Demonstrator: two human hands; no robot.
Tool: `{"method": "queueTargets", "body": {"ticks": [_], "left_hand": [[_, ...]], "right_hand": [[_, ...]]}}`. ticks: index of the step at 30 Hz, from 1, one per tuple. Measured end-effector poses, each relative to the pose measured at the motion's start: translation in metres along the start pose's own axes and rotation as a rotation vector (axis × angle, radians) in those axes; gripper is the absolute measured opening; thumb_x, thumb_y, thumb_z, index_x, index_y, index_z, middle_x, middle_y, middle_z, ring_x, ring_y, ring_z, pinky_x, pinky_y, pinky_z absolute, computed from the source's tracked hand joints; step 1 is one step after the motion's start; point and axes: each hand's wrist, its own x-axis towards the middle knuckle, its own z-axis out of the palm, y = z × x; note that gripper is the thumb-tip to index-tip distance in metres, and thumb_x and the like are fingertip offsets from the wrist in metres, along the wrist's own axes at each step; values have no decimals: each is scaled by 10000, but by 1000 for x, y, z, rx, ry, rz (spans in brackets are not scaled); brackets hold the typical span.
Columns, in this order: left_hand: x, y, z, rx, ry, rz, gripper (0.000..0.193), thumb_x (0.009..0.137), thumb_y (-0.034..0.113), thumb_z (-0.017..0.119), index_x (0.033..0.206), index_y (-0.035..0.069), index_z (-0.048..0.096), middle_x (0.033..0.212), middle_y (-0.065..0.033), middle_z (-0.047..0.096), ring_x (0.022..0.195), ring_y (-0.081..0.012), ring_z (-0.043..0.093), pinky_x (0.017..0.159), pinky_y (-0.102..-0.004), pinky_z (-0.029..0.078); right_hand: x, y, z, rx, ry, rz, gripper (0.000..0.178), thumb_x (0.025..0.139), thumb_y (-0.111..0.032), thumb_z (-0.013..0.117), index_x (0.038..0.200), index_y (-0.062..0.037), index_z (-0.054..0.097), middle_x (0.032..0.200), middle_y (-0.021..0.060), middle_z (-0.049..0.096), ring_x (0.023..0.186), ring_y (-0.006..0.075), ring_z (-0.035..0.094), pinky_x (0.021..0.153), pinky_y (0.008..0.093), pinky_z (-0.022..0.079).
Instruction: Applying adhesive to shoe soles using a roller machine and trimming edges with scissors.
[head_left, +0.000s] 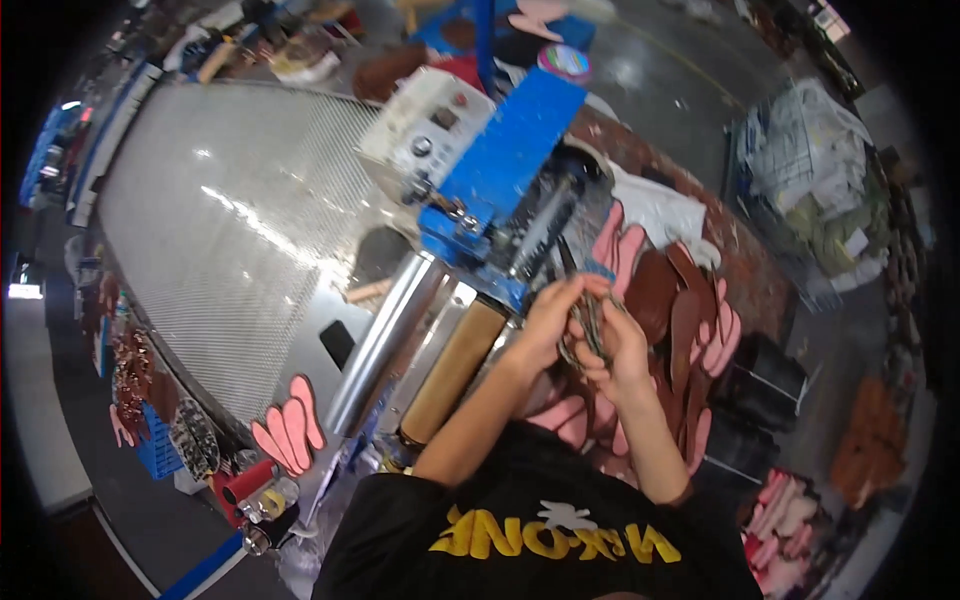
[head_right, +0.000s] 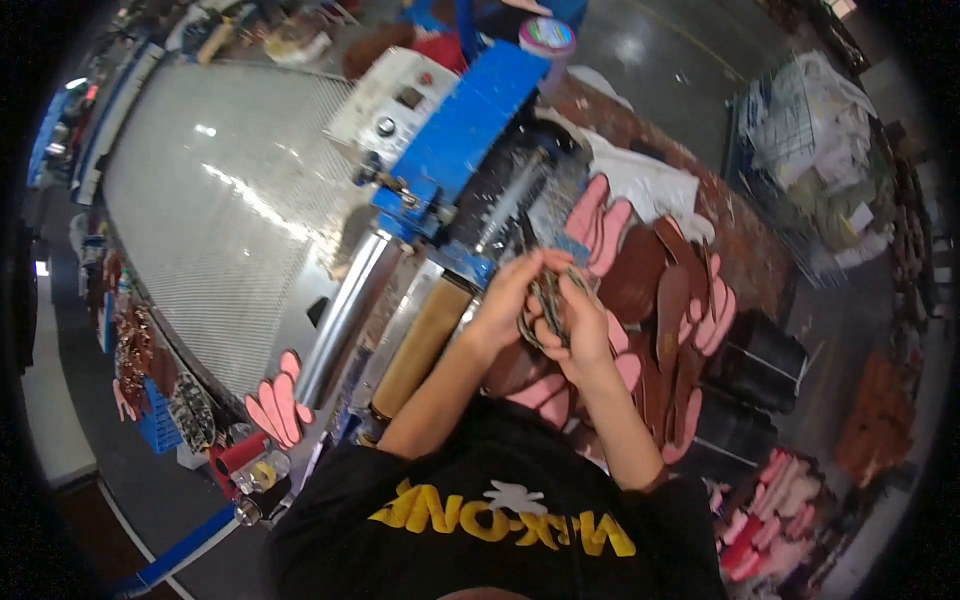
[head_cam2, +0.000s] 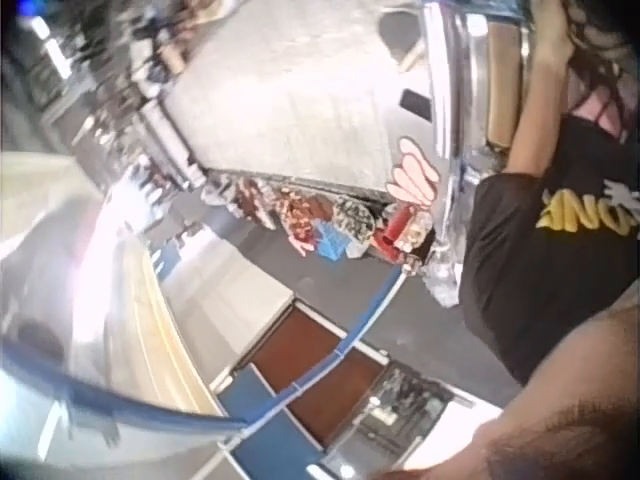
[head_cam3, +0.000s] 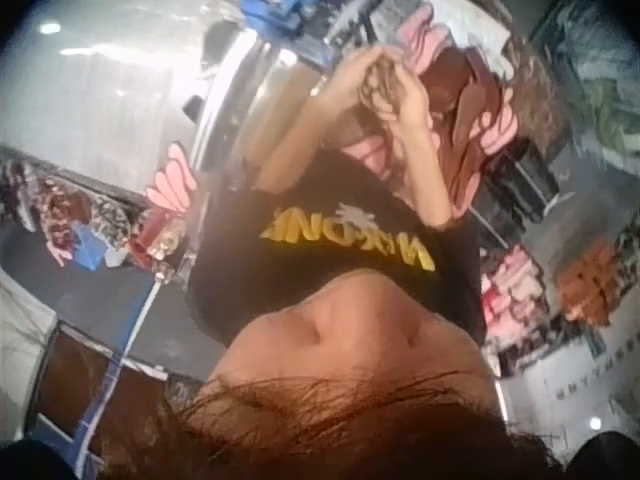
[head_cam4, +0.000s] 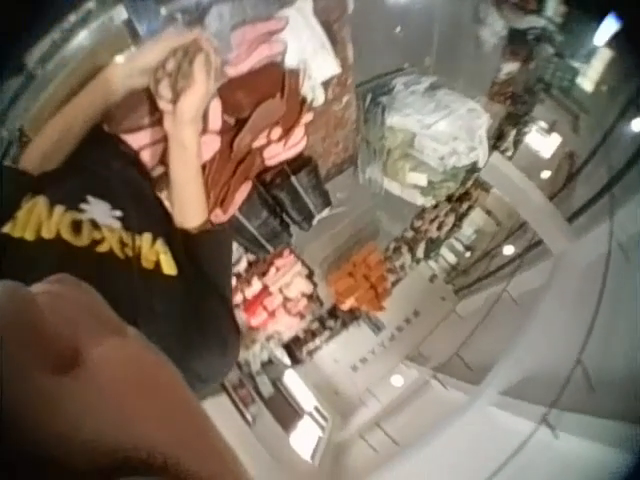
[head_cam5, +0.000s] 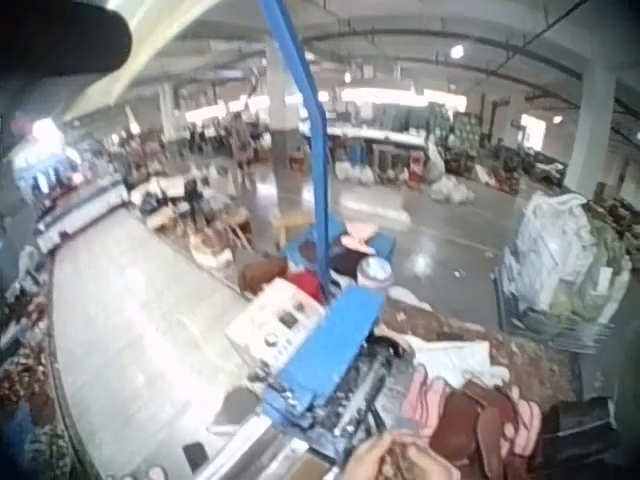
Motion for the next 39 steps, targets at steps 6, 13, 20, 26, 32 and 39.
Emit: {"method": "queueTargets", "body": {"ticks": [6,13,20,26,32,39], "left_hand": [[12,-13,-15,-62,24,53,408,1058,310,378,1152,-36,574,1134,-217,657,1011,-265,660,901,-375,540],[8,-18,-20,-215,106,-18,393,1060,290,363,1164,-43,545,1141,-227,654,1004,-269,661,924,-395,531],[11,-16,-19,-257,87,-42,380,1059,278,363,1155,-40,549,1162,-241,646,1031,-286,652,938,-413,525],[11,-10,-14,-318,118,-37,376,1049,287,404,1137,-42,564,1170,-232,651,1013,-258,657,921,-371,527],[13,-10,-16,-314,108,-29,388,1050,284,398,1150,-56,557,1176,-238,646,1028,-268,654,921,-381,530],[15,-10,-15,-183,83,18,393,1052,276,382,1144,-67,551,1153,-244,649,1036,-290,652,938,-399,522]], "right_hand": [[25,-2,4,-122,65,37,349,1041,-307,378,1294,-77,449,829,89,553,416,96,370,321,209,221],[35,-3,2,-120,129,171,341,1041,-324,376,1258,-77,467,840,81,553,419,87,360,316,205,205],[37,-1,4,-89,141,151,293,1040,-308,382,1234,-108,474,825,81,546,405,94,347,312,211,202],[42,7,6,-120,177,79,331,1034,-253,363,1287,-74,479,817,111,533,388,88,323,308,216,194],[43,8,11,-160,219,50,331,1035,-208,333,1294,-59,477,779,124,536,374,95,316,309,226,201],[44,11,2,-169,208,3,342,1039,-204,321,1296,-37,473,764,129,547,357,96,308,310,236,204]]}}
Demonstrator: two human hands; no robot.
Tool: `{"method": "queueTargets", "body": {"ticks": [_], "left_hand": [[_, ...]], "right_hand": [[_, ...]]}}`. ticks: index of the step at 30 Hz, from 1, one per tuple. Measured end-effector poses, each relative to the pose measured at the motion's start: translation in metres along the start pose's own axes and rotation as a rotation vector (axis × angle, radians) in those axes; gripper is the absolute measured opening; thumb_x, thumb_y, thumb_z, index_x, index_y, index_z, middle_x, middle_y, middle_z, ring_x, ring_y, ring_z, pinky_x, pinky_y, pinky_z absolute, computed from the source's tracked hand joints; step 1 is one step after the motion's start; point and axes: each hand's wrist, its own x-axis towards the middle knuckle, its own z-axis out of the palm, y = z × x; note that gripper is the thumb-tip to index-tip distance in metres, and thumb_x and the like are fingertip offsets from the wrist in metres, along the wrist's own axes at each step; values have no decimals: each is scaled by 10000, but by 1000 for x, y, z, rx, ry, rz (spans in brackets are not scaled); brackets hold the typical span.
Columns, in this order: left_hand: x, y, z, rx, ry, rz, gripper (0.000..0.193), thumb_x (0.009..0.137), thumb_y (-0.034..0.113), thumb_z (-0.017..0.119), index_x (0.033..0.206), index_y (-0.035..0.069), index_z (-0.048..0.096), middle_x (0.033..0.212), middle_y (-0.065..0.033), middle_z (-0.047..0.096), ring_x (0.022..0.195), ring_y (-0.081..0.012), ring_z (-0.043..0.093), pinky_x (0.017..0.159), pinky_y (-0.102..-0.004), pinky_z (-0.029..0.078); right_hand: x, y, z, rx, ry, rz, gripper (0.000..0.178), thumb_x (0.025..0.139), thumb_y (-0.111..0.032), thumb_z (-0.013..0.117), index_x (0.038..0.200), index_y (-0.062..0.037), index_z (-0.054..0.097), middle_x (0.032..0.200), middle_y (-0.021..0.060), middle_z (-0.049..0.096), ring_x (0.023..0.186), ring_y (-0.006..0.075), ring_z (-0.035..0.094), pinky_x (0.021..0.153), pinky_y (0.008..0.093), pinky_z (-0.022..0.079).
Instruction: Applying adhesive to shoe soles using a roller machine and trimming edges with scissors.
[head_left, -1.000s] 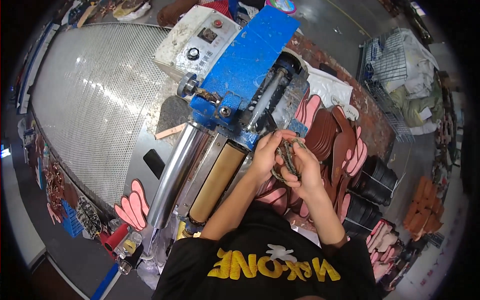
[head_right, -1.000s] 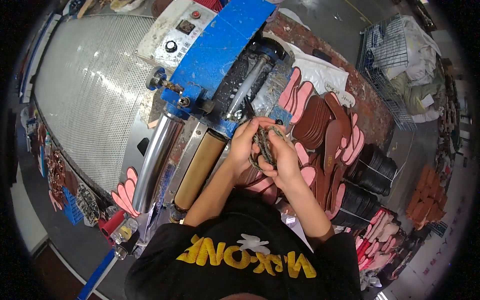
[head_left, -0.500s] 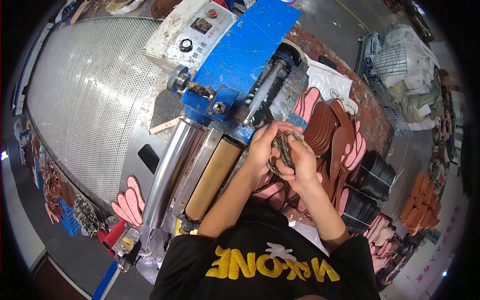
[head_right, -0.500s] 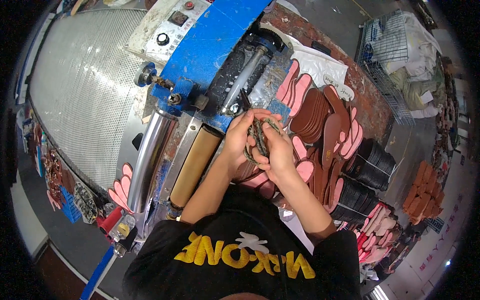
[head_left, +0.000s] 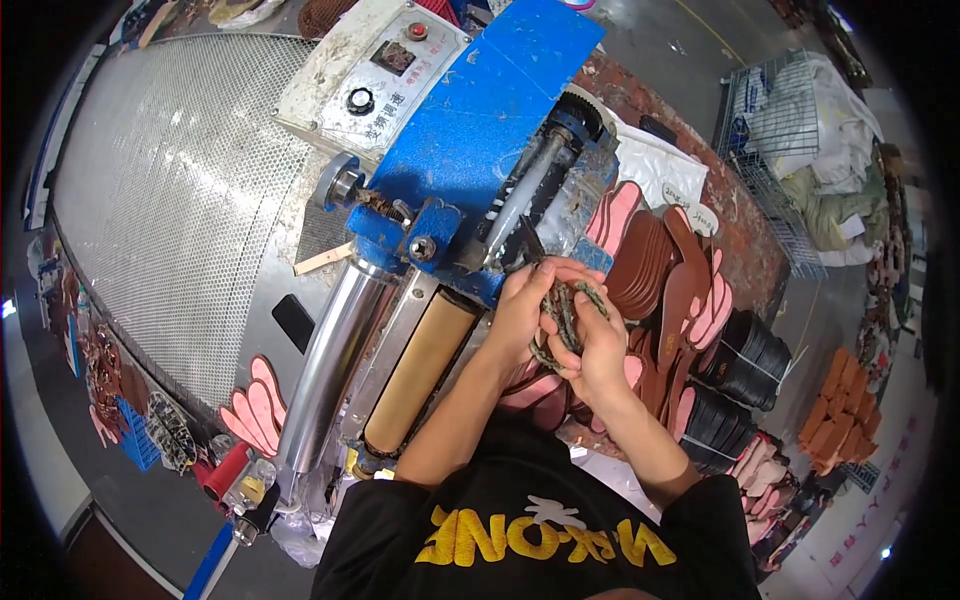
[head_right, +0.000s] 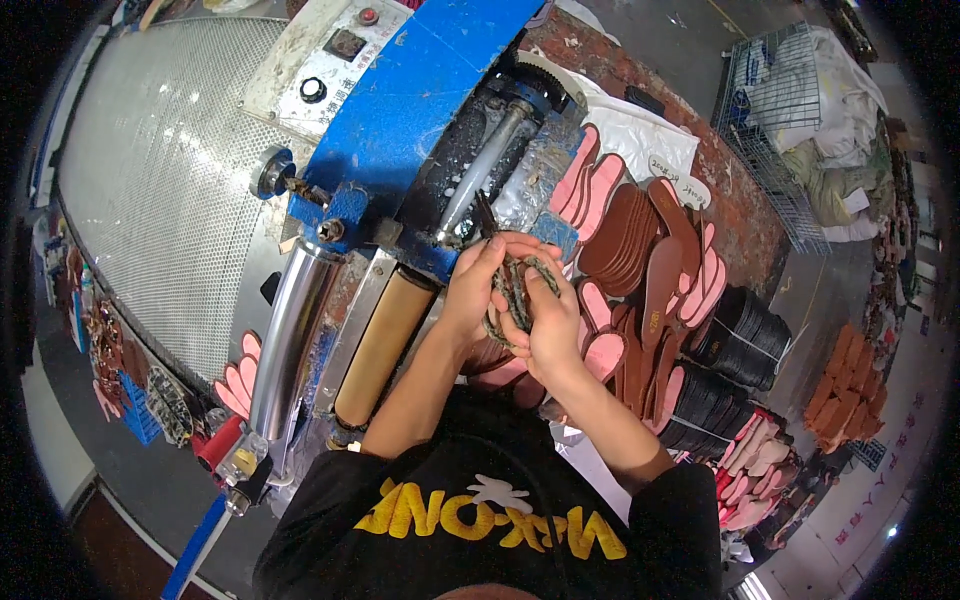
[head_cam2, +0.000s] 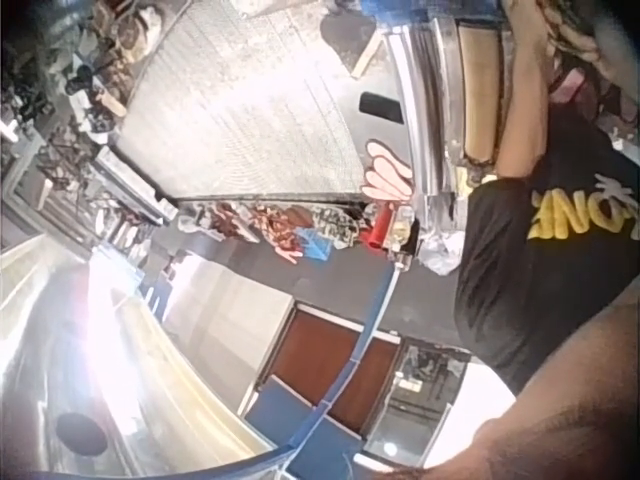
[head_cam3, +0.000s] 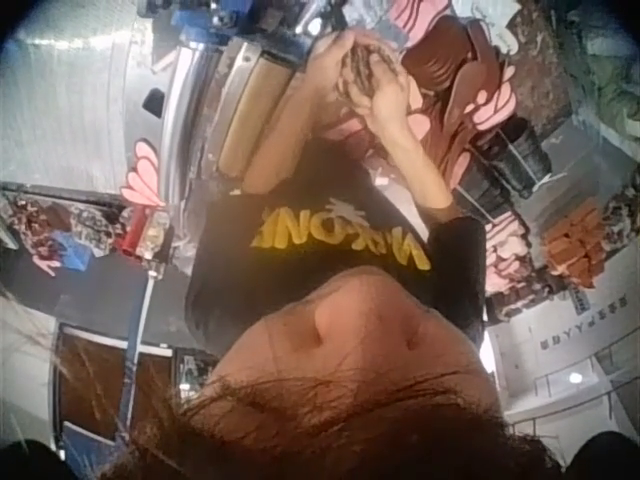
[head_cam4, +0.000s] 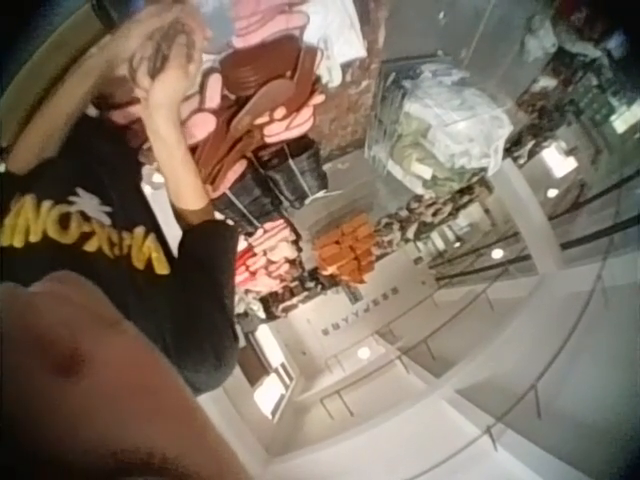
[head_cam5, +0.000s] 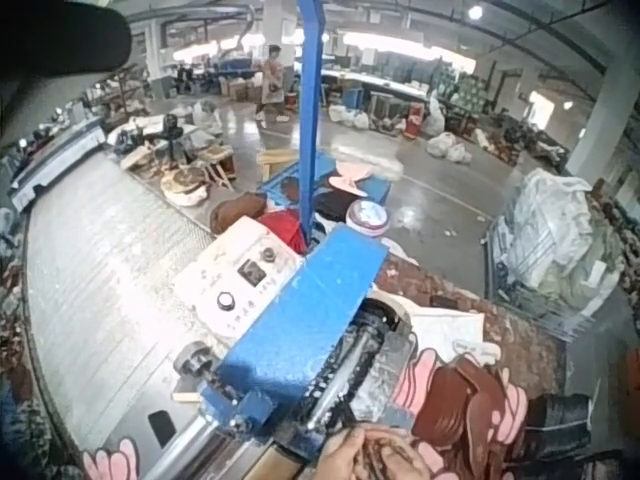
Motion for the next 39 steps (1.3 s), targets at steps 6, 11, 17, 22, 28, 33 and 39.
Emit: {"method": "queueTargets", "body": {"ticks": [6,11,17,22,28,33,39], "left_hand": [[0,2,3,53,22,-22,394,1052,273,374,1141,-60,564,1135,-222,663,996,-251,661,879,-354,535],[0,11,12,308,-206,2,385,1049,320,408,1165,12,608,1072,-93,693,639,-29,563,502,-150,417],[-11,6,8,336,-104,-111,383,1046,320,445,1233,17,585,1037,-51,679,607,-36,511,525,-188,411],[-18,16,8,923,12,185,322,1022,196,490,1251,-17,561,966,-89,702,732,-126,651,605,-260,526],[-17,35,22,1084,157,275,230,971,185,570,1100,7,635,818,-176,693,708,-233,697,633,-332,540],[0,6,4,438,46,-37,442,1026,364,481,1194,-35,567,1006,-145,681,900,-207,671,773,-317,541],[39,1,11,42,-51,-92,414,1029,357,489,1229,-1,543,1134,-153,654,1040,-227,644,891,-363,520]], "right_hand": [[-1,-2,-6,70,-42,9,322,1034,-185,341,1283,-33,479,779,121,560,374,105,346,315,237,222],[-15,14,-19,8,-9,-227,281,1024,-114,340,1268,-36,454,854,142,592,448,129,470,353,227,317],[-30,-10,-24,-186,-48,-113,204,990,-107,402,1192,-76,386,912,172,603,497,156,523,367,222,351],[-38,-25,-38,-314,-62,-252,86,1000,-32,419,1081,-59,413,1067,155,633,762,158,626,468,229,481],[-42,-32,-62,-432,-34,-279,99,981,-92,487,1047,-32,445,1132,151,568,889,183,600,695,300,516],[-23,-41,-51,-1454,72,-650,305,902,-276,632,1099,-60,544,1082,171,517,948,380,578,760,420,511],[-3,-61,-56,-1908,-50,-894,345,821,-347,702,1013,-81,598,1168,148,532,1015,354,555,803,453,481]]}}
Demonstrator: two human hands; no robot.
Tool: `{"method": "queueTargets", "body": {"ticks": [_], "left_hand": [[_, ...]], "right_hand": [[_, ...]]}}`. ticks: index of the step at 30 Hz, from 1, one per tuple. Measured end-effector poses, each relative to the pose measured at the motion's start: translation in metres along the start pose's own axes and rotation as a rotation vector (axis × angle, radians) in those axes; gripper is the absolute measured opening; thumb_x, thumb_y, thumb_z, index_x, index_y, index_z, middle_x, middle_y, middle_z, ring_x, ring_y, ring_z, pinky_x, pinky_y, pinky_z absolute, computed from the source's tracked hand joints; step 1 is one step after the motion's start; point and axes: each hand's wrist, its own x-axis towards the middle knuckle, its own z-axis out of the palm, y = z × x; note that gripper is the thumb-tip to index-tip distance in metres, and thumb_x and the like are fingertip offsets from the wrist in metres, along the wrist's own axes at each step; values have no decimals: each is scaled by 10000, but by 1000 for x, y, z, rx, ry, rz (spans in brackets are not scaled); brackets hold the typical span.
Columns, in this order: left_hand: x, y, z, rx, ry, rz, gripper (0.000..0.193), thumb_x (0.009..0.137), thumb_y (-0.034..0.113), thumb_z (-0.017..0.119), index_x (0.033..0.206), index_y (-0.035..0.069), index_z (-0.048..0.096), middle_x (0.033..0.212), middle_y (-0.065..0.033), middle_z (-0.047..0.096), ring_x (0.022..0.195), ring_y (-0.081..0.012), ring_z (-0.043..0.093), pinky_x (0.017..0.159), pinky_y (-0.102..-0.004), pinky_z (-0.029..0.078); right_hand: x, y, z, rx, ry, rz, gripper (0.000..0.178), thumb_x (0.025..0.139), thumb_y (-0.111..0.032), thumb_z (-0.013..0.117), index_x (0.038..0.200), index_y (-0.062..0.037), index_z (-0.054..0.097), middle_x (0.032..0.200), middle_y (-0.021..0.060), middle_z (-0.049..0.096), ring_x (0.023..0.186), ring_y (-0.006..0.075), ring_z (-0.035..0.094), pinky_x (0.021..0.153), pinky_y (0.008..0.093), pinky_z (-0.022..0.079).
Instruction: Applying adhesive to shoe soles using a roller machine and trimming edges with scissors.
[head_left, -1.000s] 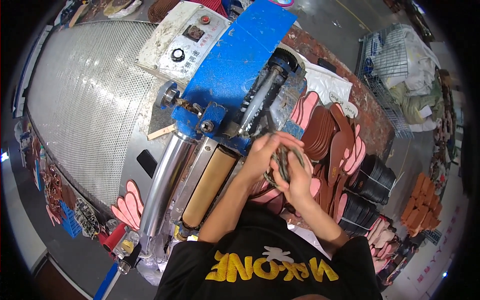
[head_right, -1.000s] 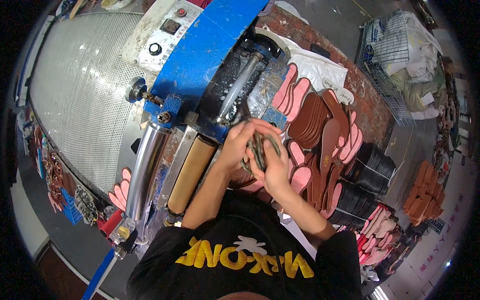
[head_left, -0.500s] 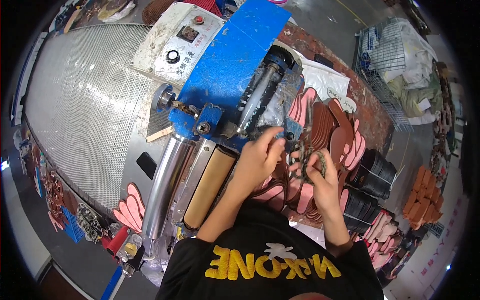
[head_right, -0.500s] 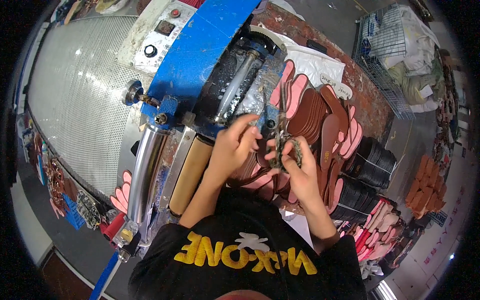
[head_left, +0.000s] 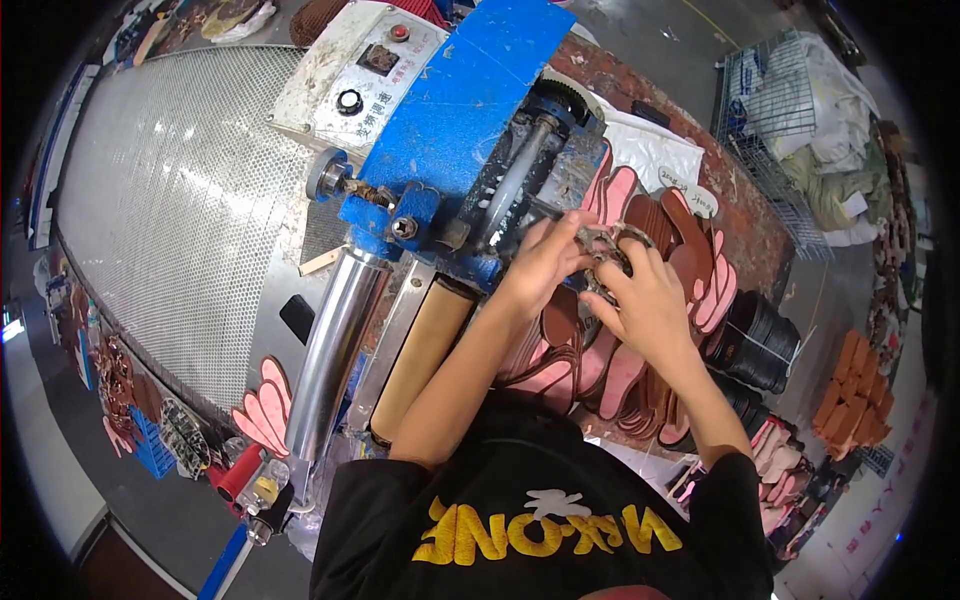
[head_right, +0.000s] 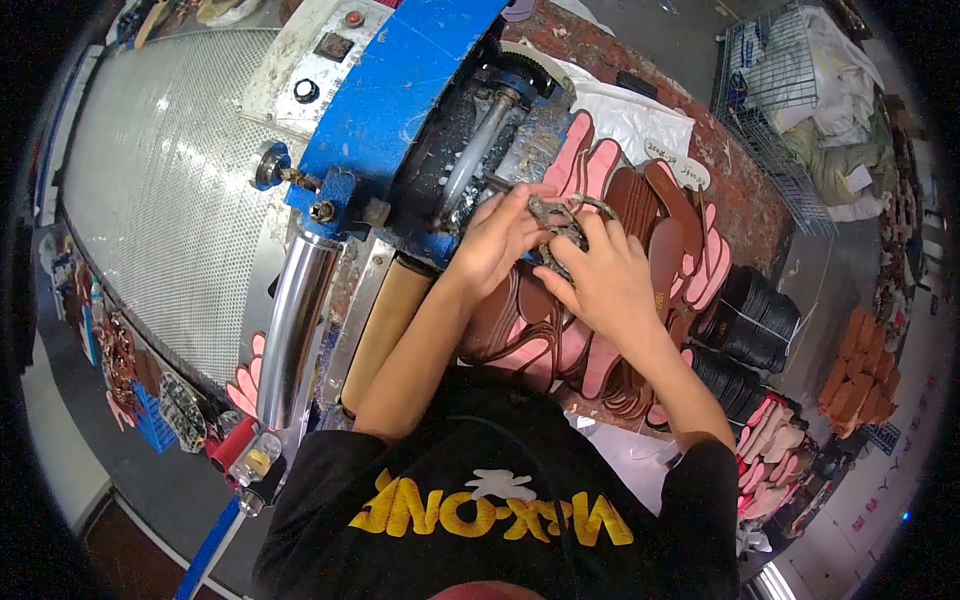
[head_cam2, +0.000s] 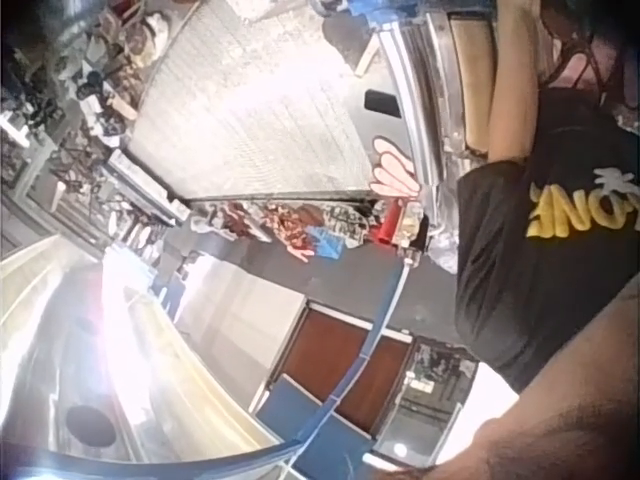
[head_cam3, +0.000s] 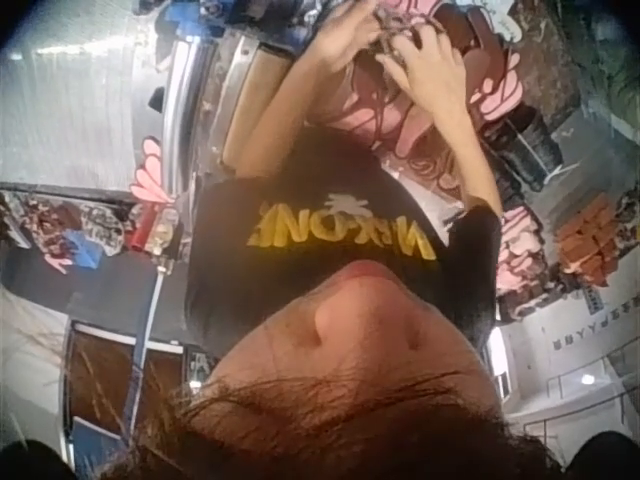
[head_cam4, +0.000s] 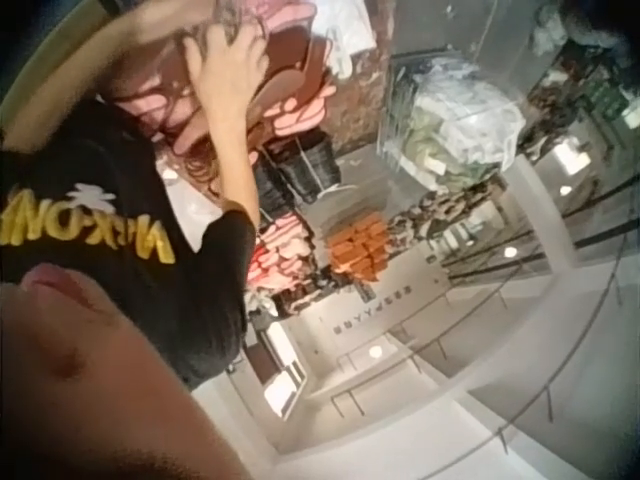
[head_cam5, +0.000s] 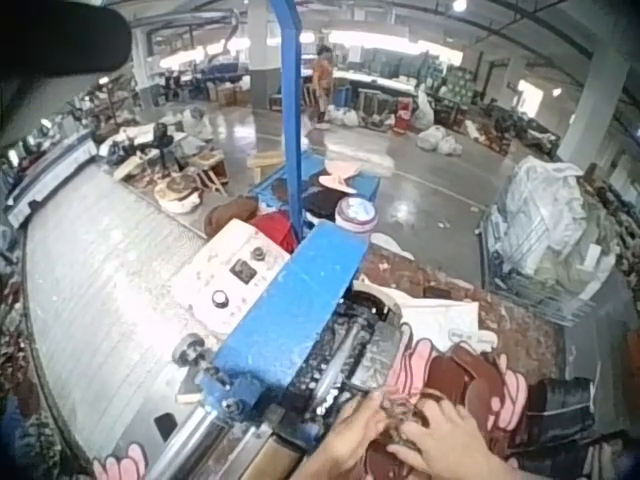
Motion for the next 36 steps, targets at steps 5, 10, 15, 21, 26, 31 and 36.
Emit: {"method": "queueTargets", "body": {"ticks": [5,10,15,21,26,31,36], "left_hand": [[1,3,-7,16,-25,-52,358,1043,299,463,1215,0,558,1148,-154,650,1054,-237,644,924,-375,518],[4,6,-7,-213,-55,-22,353,1056,270,415,1231,-11,537,1194,-165,622,1114,-248,606,989,-394,476],[4,6,-10,-283,-43,-83,355,1059,266,398,1245,-12,521,1217,-166,602,1156,-251,574,1025,-407,446],[7,5,-13,-288,-68,-105,358,1062,267,383,1245,-6,525,1220,-163,599,1151,-253,574,1029,-406,444],[6,6,-13,-290,-66,-111,363,1063,268,376,1249,-4,528,1223,-158,599,1148,-254,575,1027,-407,446],[9,6,-10,-306,-64,-114,380,1061,274,376,1293,1,501,1246,-154,588,1163,-248,566,1043,-410,423],[10,4,-12,-347,-80,-121,411,1056,280,381,1348,-2,443,1308,-158,546,1221,-249,523,1074,-404,386]], "right_hand": [[12,12,0,-71,-74,-64,318,783,-336,714,983,-108,618,1185,127,541,1048,318,535,812,433,447],[30,16,-1,-140,-19,-168,280,771,-333,725,963,-159,618,1101,82,550,965,274,544,729,401,438],[33,18,-1,-147,-34,-193,291,769,-328,726,998,-176,630,1082,71,547,967,263,543,728,399,435],[32,17,-3,-191,-48,-181,305,766,-330,727,1021,-188,638,1055,60,537,938,252,545,710,393,439],[34,18,-1,-182,-45,-190,306,770,-334,723,1025,-187,637,1046,57,539,924,248,549,700,389,445],[37,29,8,-198,-19,-215,272,773,-333,721,968,-172,622,1038,61,546,915,249,561,704,388,449],[35,36,28,-180,21,-218,260,756,-335,728,908,-162,607,1038,63,554,892,247,574,686,386,452]]}}
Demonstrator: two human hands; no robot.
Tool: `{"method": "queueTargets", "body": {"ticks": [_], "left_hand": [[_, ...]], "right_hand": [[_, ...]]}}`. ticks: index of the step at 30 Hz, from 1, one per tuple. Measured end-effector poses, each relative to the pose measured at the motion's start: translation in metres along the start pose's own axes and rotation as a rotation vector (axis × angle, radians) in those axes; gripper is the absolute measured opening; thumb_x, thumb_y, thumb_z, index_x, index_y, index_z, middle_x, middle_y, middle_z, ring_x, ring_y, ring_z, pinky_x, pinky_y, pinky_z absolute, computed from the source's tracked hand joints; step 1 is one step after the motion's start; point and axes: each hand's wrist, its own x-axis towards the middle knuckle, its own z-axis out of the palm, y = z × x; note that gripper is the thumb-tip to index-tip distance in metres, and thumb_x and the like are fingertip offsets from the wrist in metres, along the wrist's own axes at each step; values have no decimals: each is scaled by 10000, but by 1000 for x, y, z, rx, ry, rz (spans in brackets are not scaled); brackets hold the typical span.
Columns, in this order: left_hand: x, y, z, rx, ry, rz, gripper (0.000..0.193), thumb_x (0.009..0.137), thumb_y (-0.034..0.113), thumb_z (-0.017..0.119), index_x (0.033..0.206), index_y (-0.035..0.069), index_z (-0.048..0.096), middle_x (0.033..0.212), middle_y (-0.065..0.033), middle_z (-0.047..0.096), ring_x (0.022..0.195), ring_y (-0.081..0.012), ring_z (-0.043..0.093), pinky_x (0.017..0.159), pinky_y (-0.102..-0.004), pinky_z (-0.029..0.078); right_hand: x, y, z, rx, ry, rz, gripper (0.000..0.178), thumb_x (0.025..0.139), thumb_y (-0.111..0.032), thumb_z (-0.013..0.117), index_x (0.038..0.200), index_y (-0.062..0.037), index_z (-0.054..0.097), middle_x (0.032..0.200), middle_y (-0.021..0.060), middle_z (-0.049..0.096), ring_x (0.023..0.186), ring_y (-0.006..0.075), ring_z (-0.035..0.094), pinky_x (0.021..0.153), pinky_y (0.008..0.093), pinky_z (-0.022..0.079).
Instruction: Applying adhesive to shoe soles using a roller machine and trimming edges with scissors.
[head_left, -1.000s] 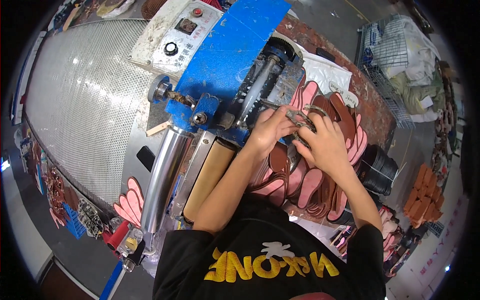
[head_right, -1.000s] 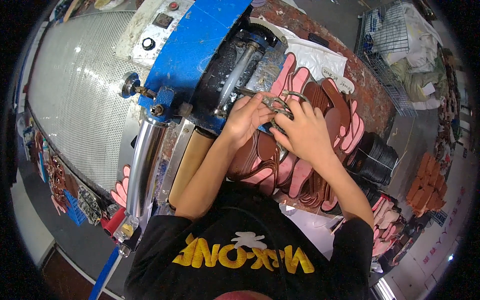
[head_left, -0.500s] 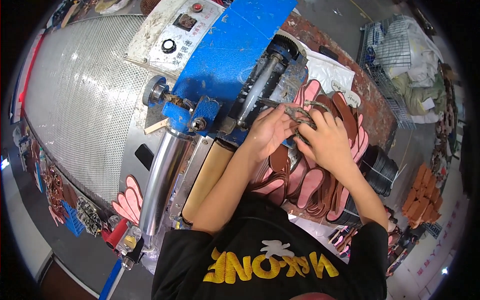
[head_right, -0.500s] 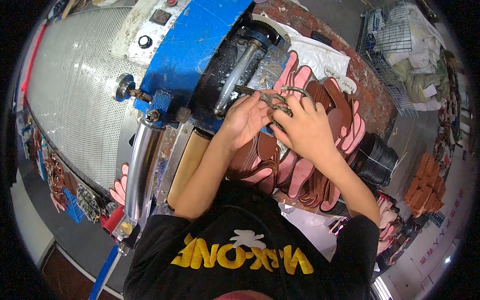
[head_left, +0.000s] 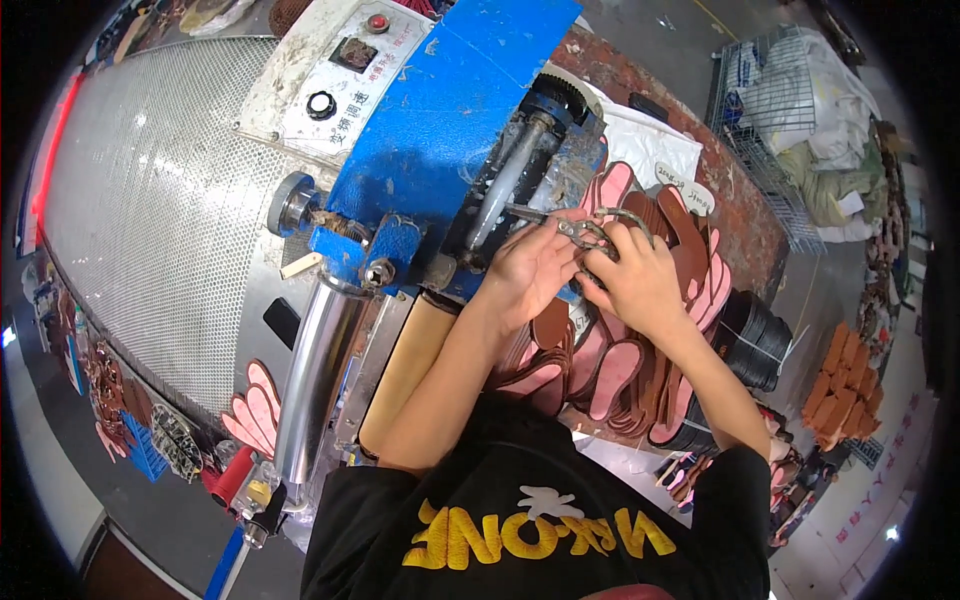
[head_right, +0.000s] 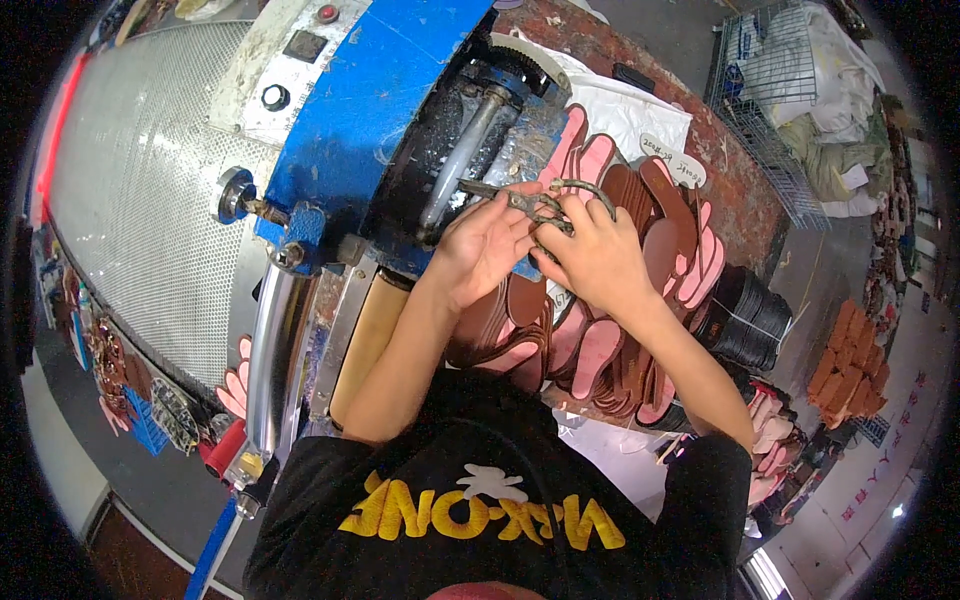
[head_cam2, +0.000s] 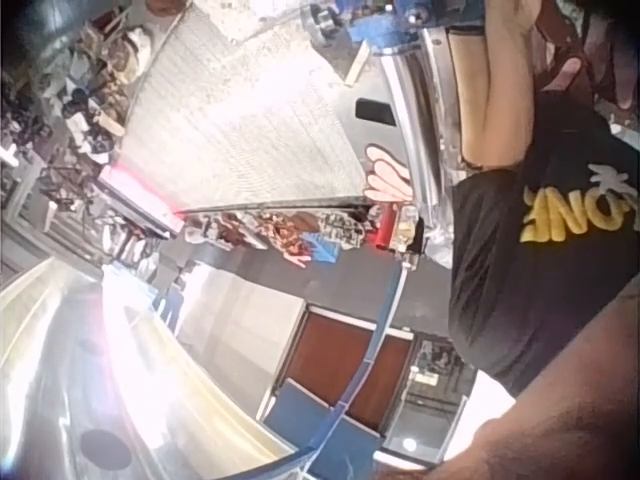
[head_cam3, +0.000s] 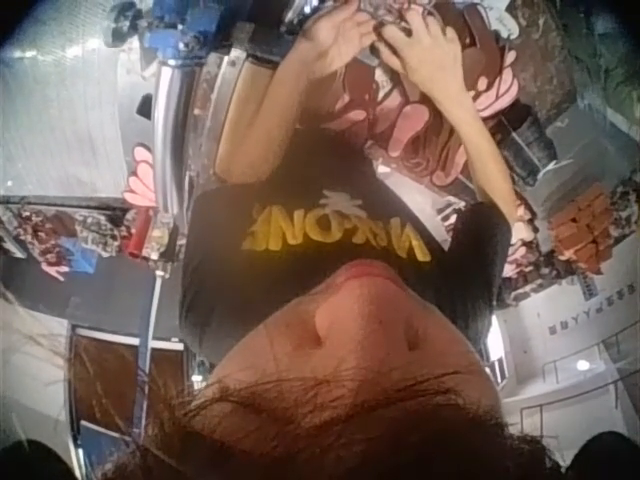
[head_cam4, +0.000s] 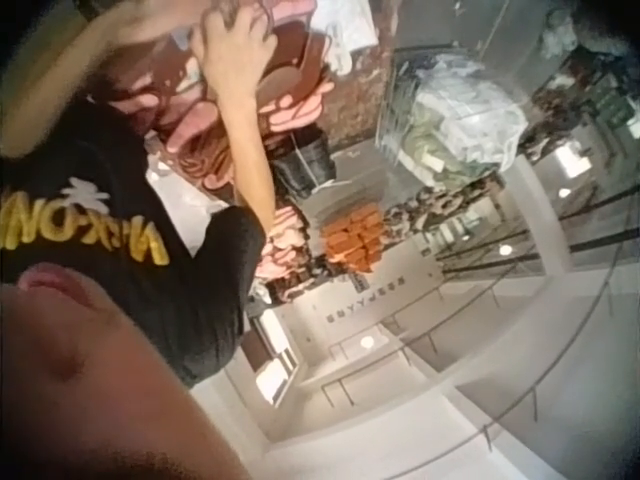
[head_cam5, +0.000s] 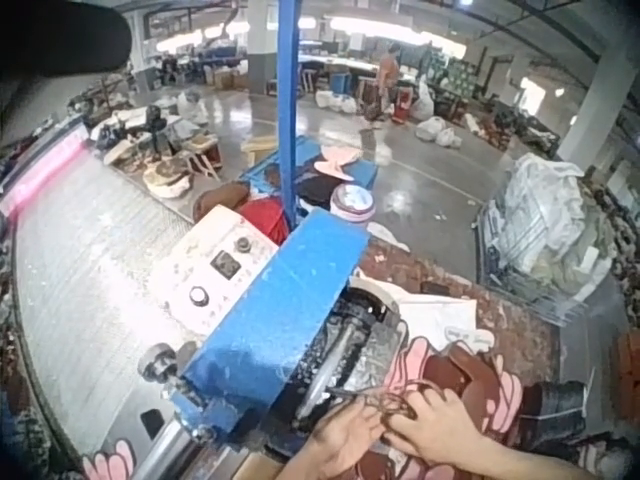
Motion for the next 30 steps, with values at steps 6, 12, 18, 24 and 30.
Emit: {"method": "queueTargets", "body": {"ticks": [6,12,18,24,30], "left_hand": [[-1,0,-1,4,-17,8,427,1051,280,393,1364,-10,418,1313,-155,530,1229,-242,510,1086,-394,379],[0,0,-3,-26,3,17,415,1042,258,422,1345,-26,433,1295,-155,536,1209,-238,516,1080,-385,386],[2,0,-2,-56,43,18,368,1039,229,428,1301,-27,463,1249,-170,565,1163,-244,546,1048,-393,412],[1,1,-2,-28,31,22,391,1033,240,444,1318,-28,458,1264,-162,559,1189,-241,531,1065,-386,396],[0,1,-4,-33,-3,21,406,1025,221,461,1346,-28,443,1283,-156,554,1222,-247,516,1072,-389,390]], "right_hand": [[1,-3,8,-7,40,26,251,734,-330,731,889,-171,614,1041,58,559,880,229,573,675,383,453],[0,-6,15,31,16,84,250,745,-304,705,903,-132,616,1106,90,561,961,257,576,739,407,462],[0,-6,17,1,49,76,238,758,-320,697,921,-162,627,1024,40,577,840,214,579,655,373,456],[-1,-7,22,17,73,90,255,755,-323,699,930,-153,627,1006,51,571,824,220,588,650,369,463],[2,0,16,87,42,83,267,756,-303,715,939,-129,629,1043,71,583,869,230,615,677,380,486]]}}
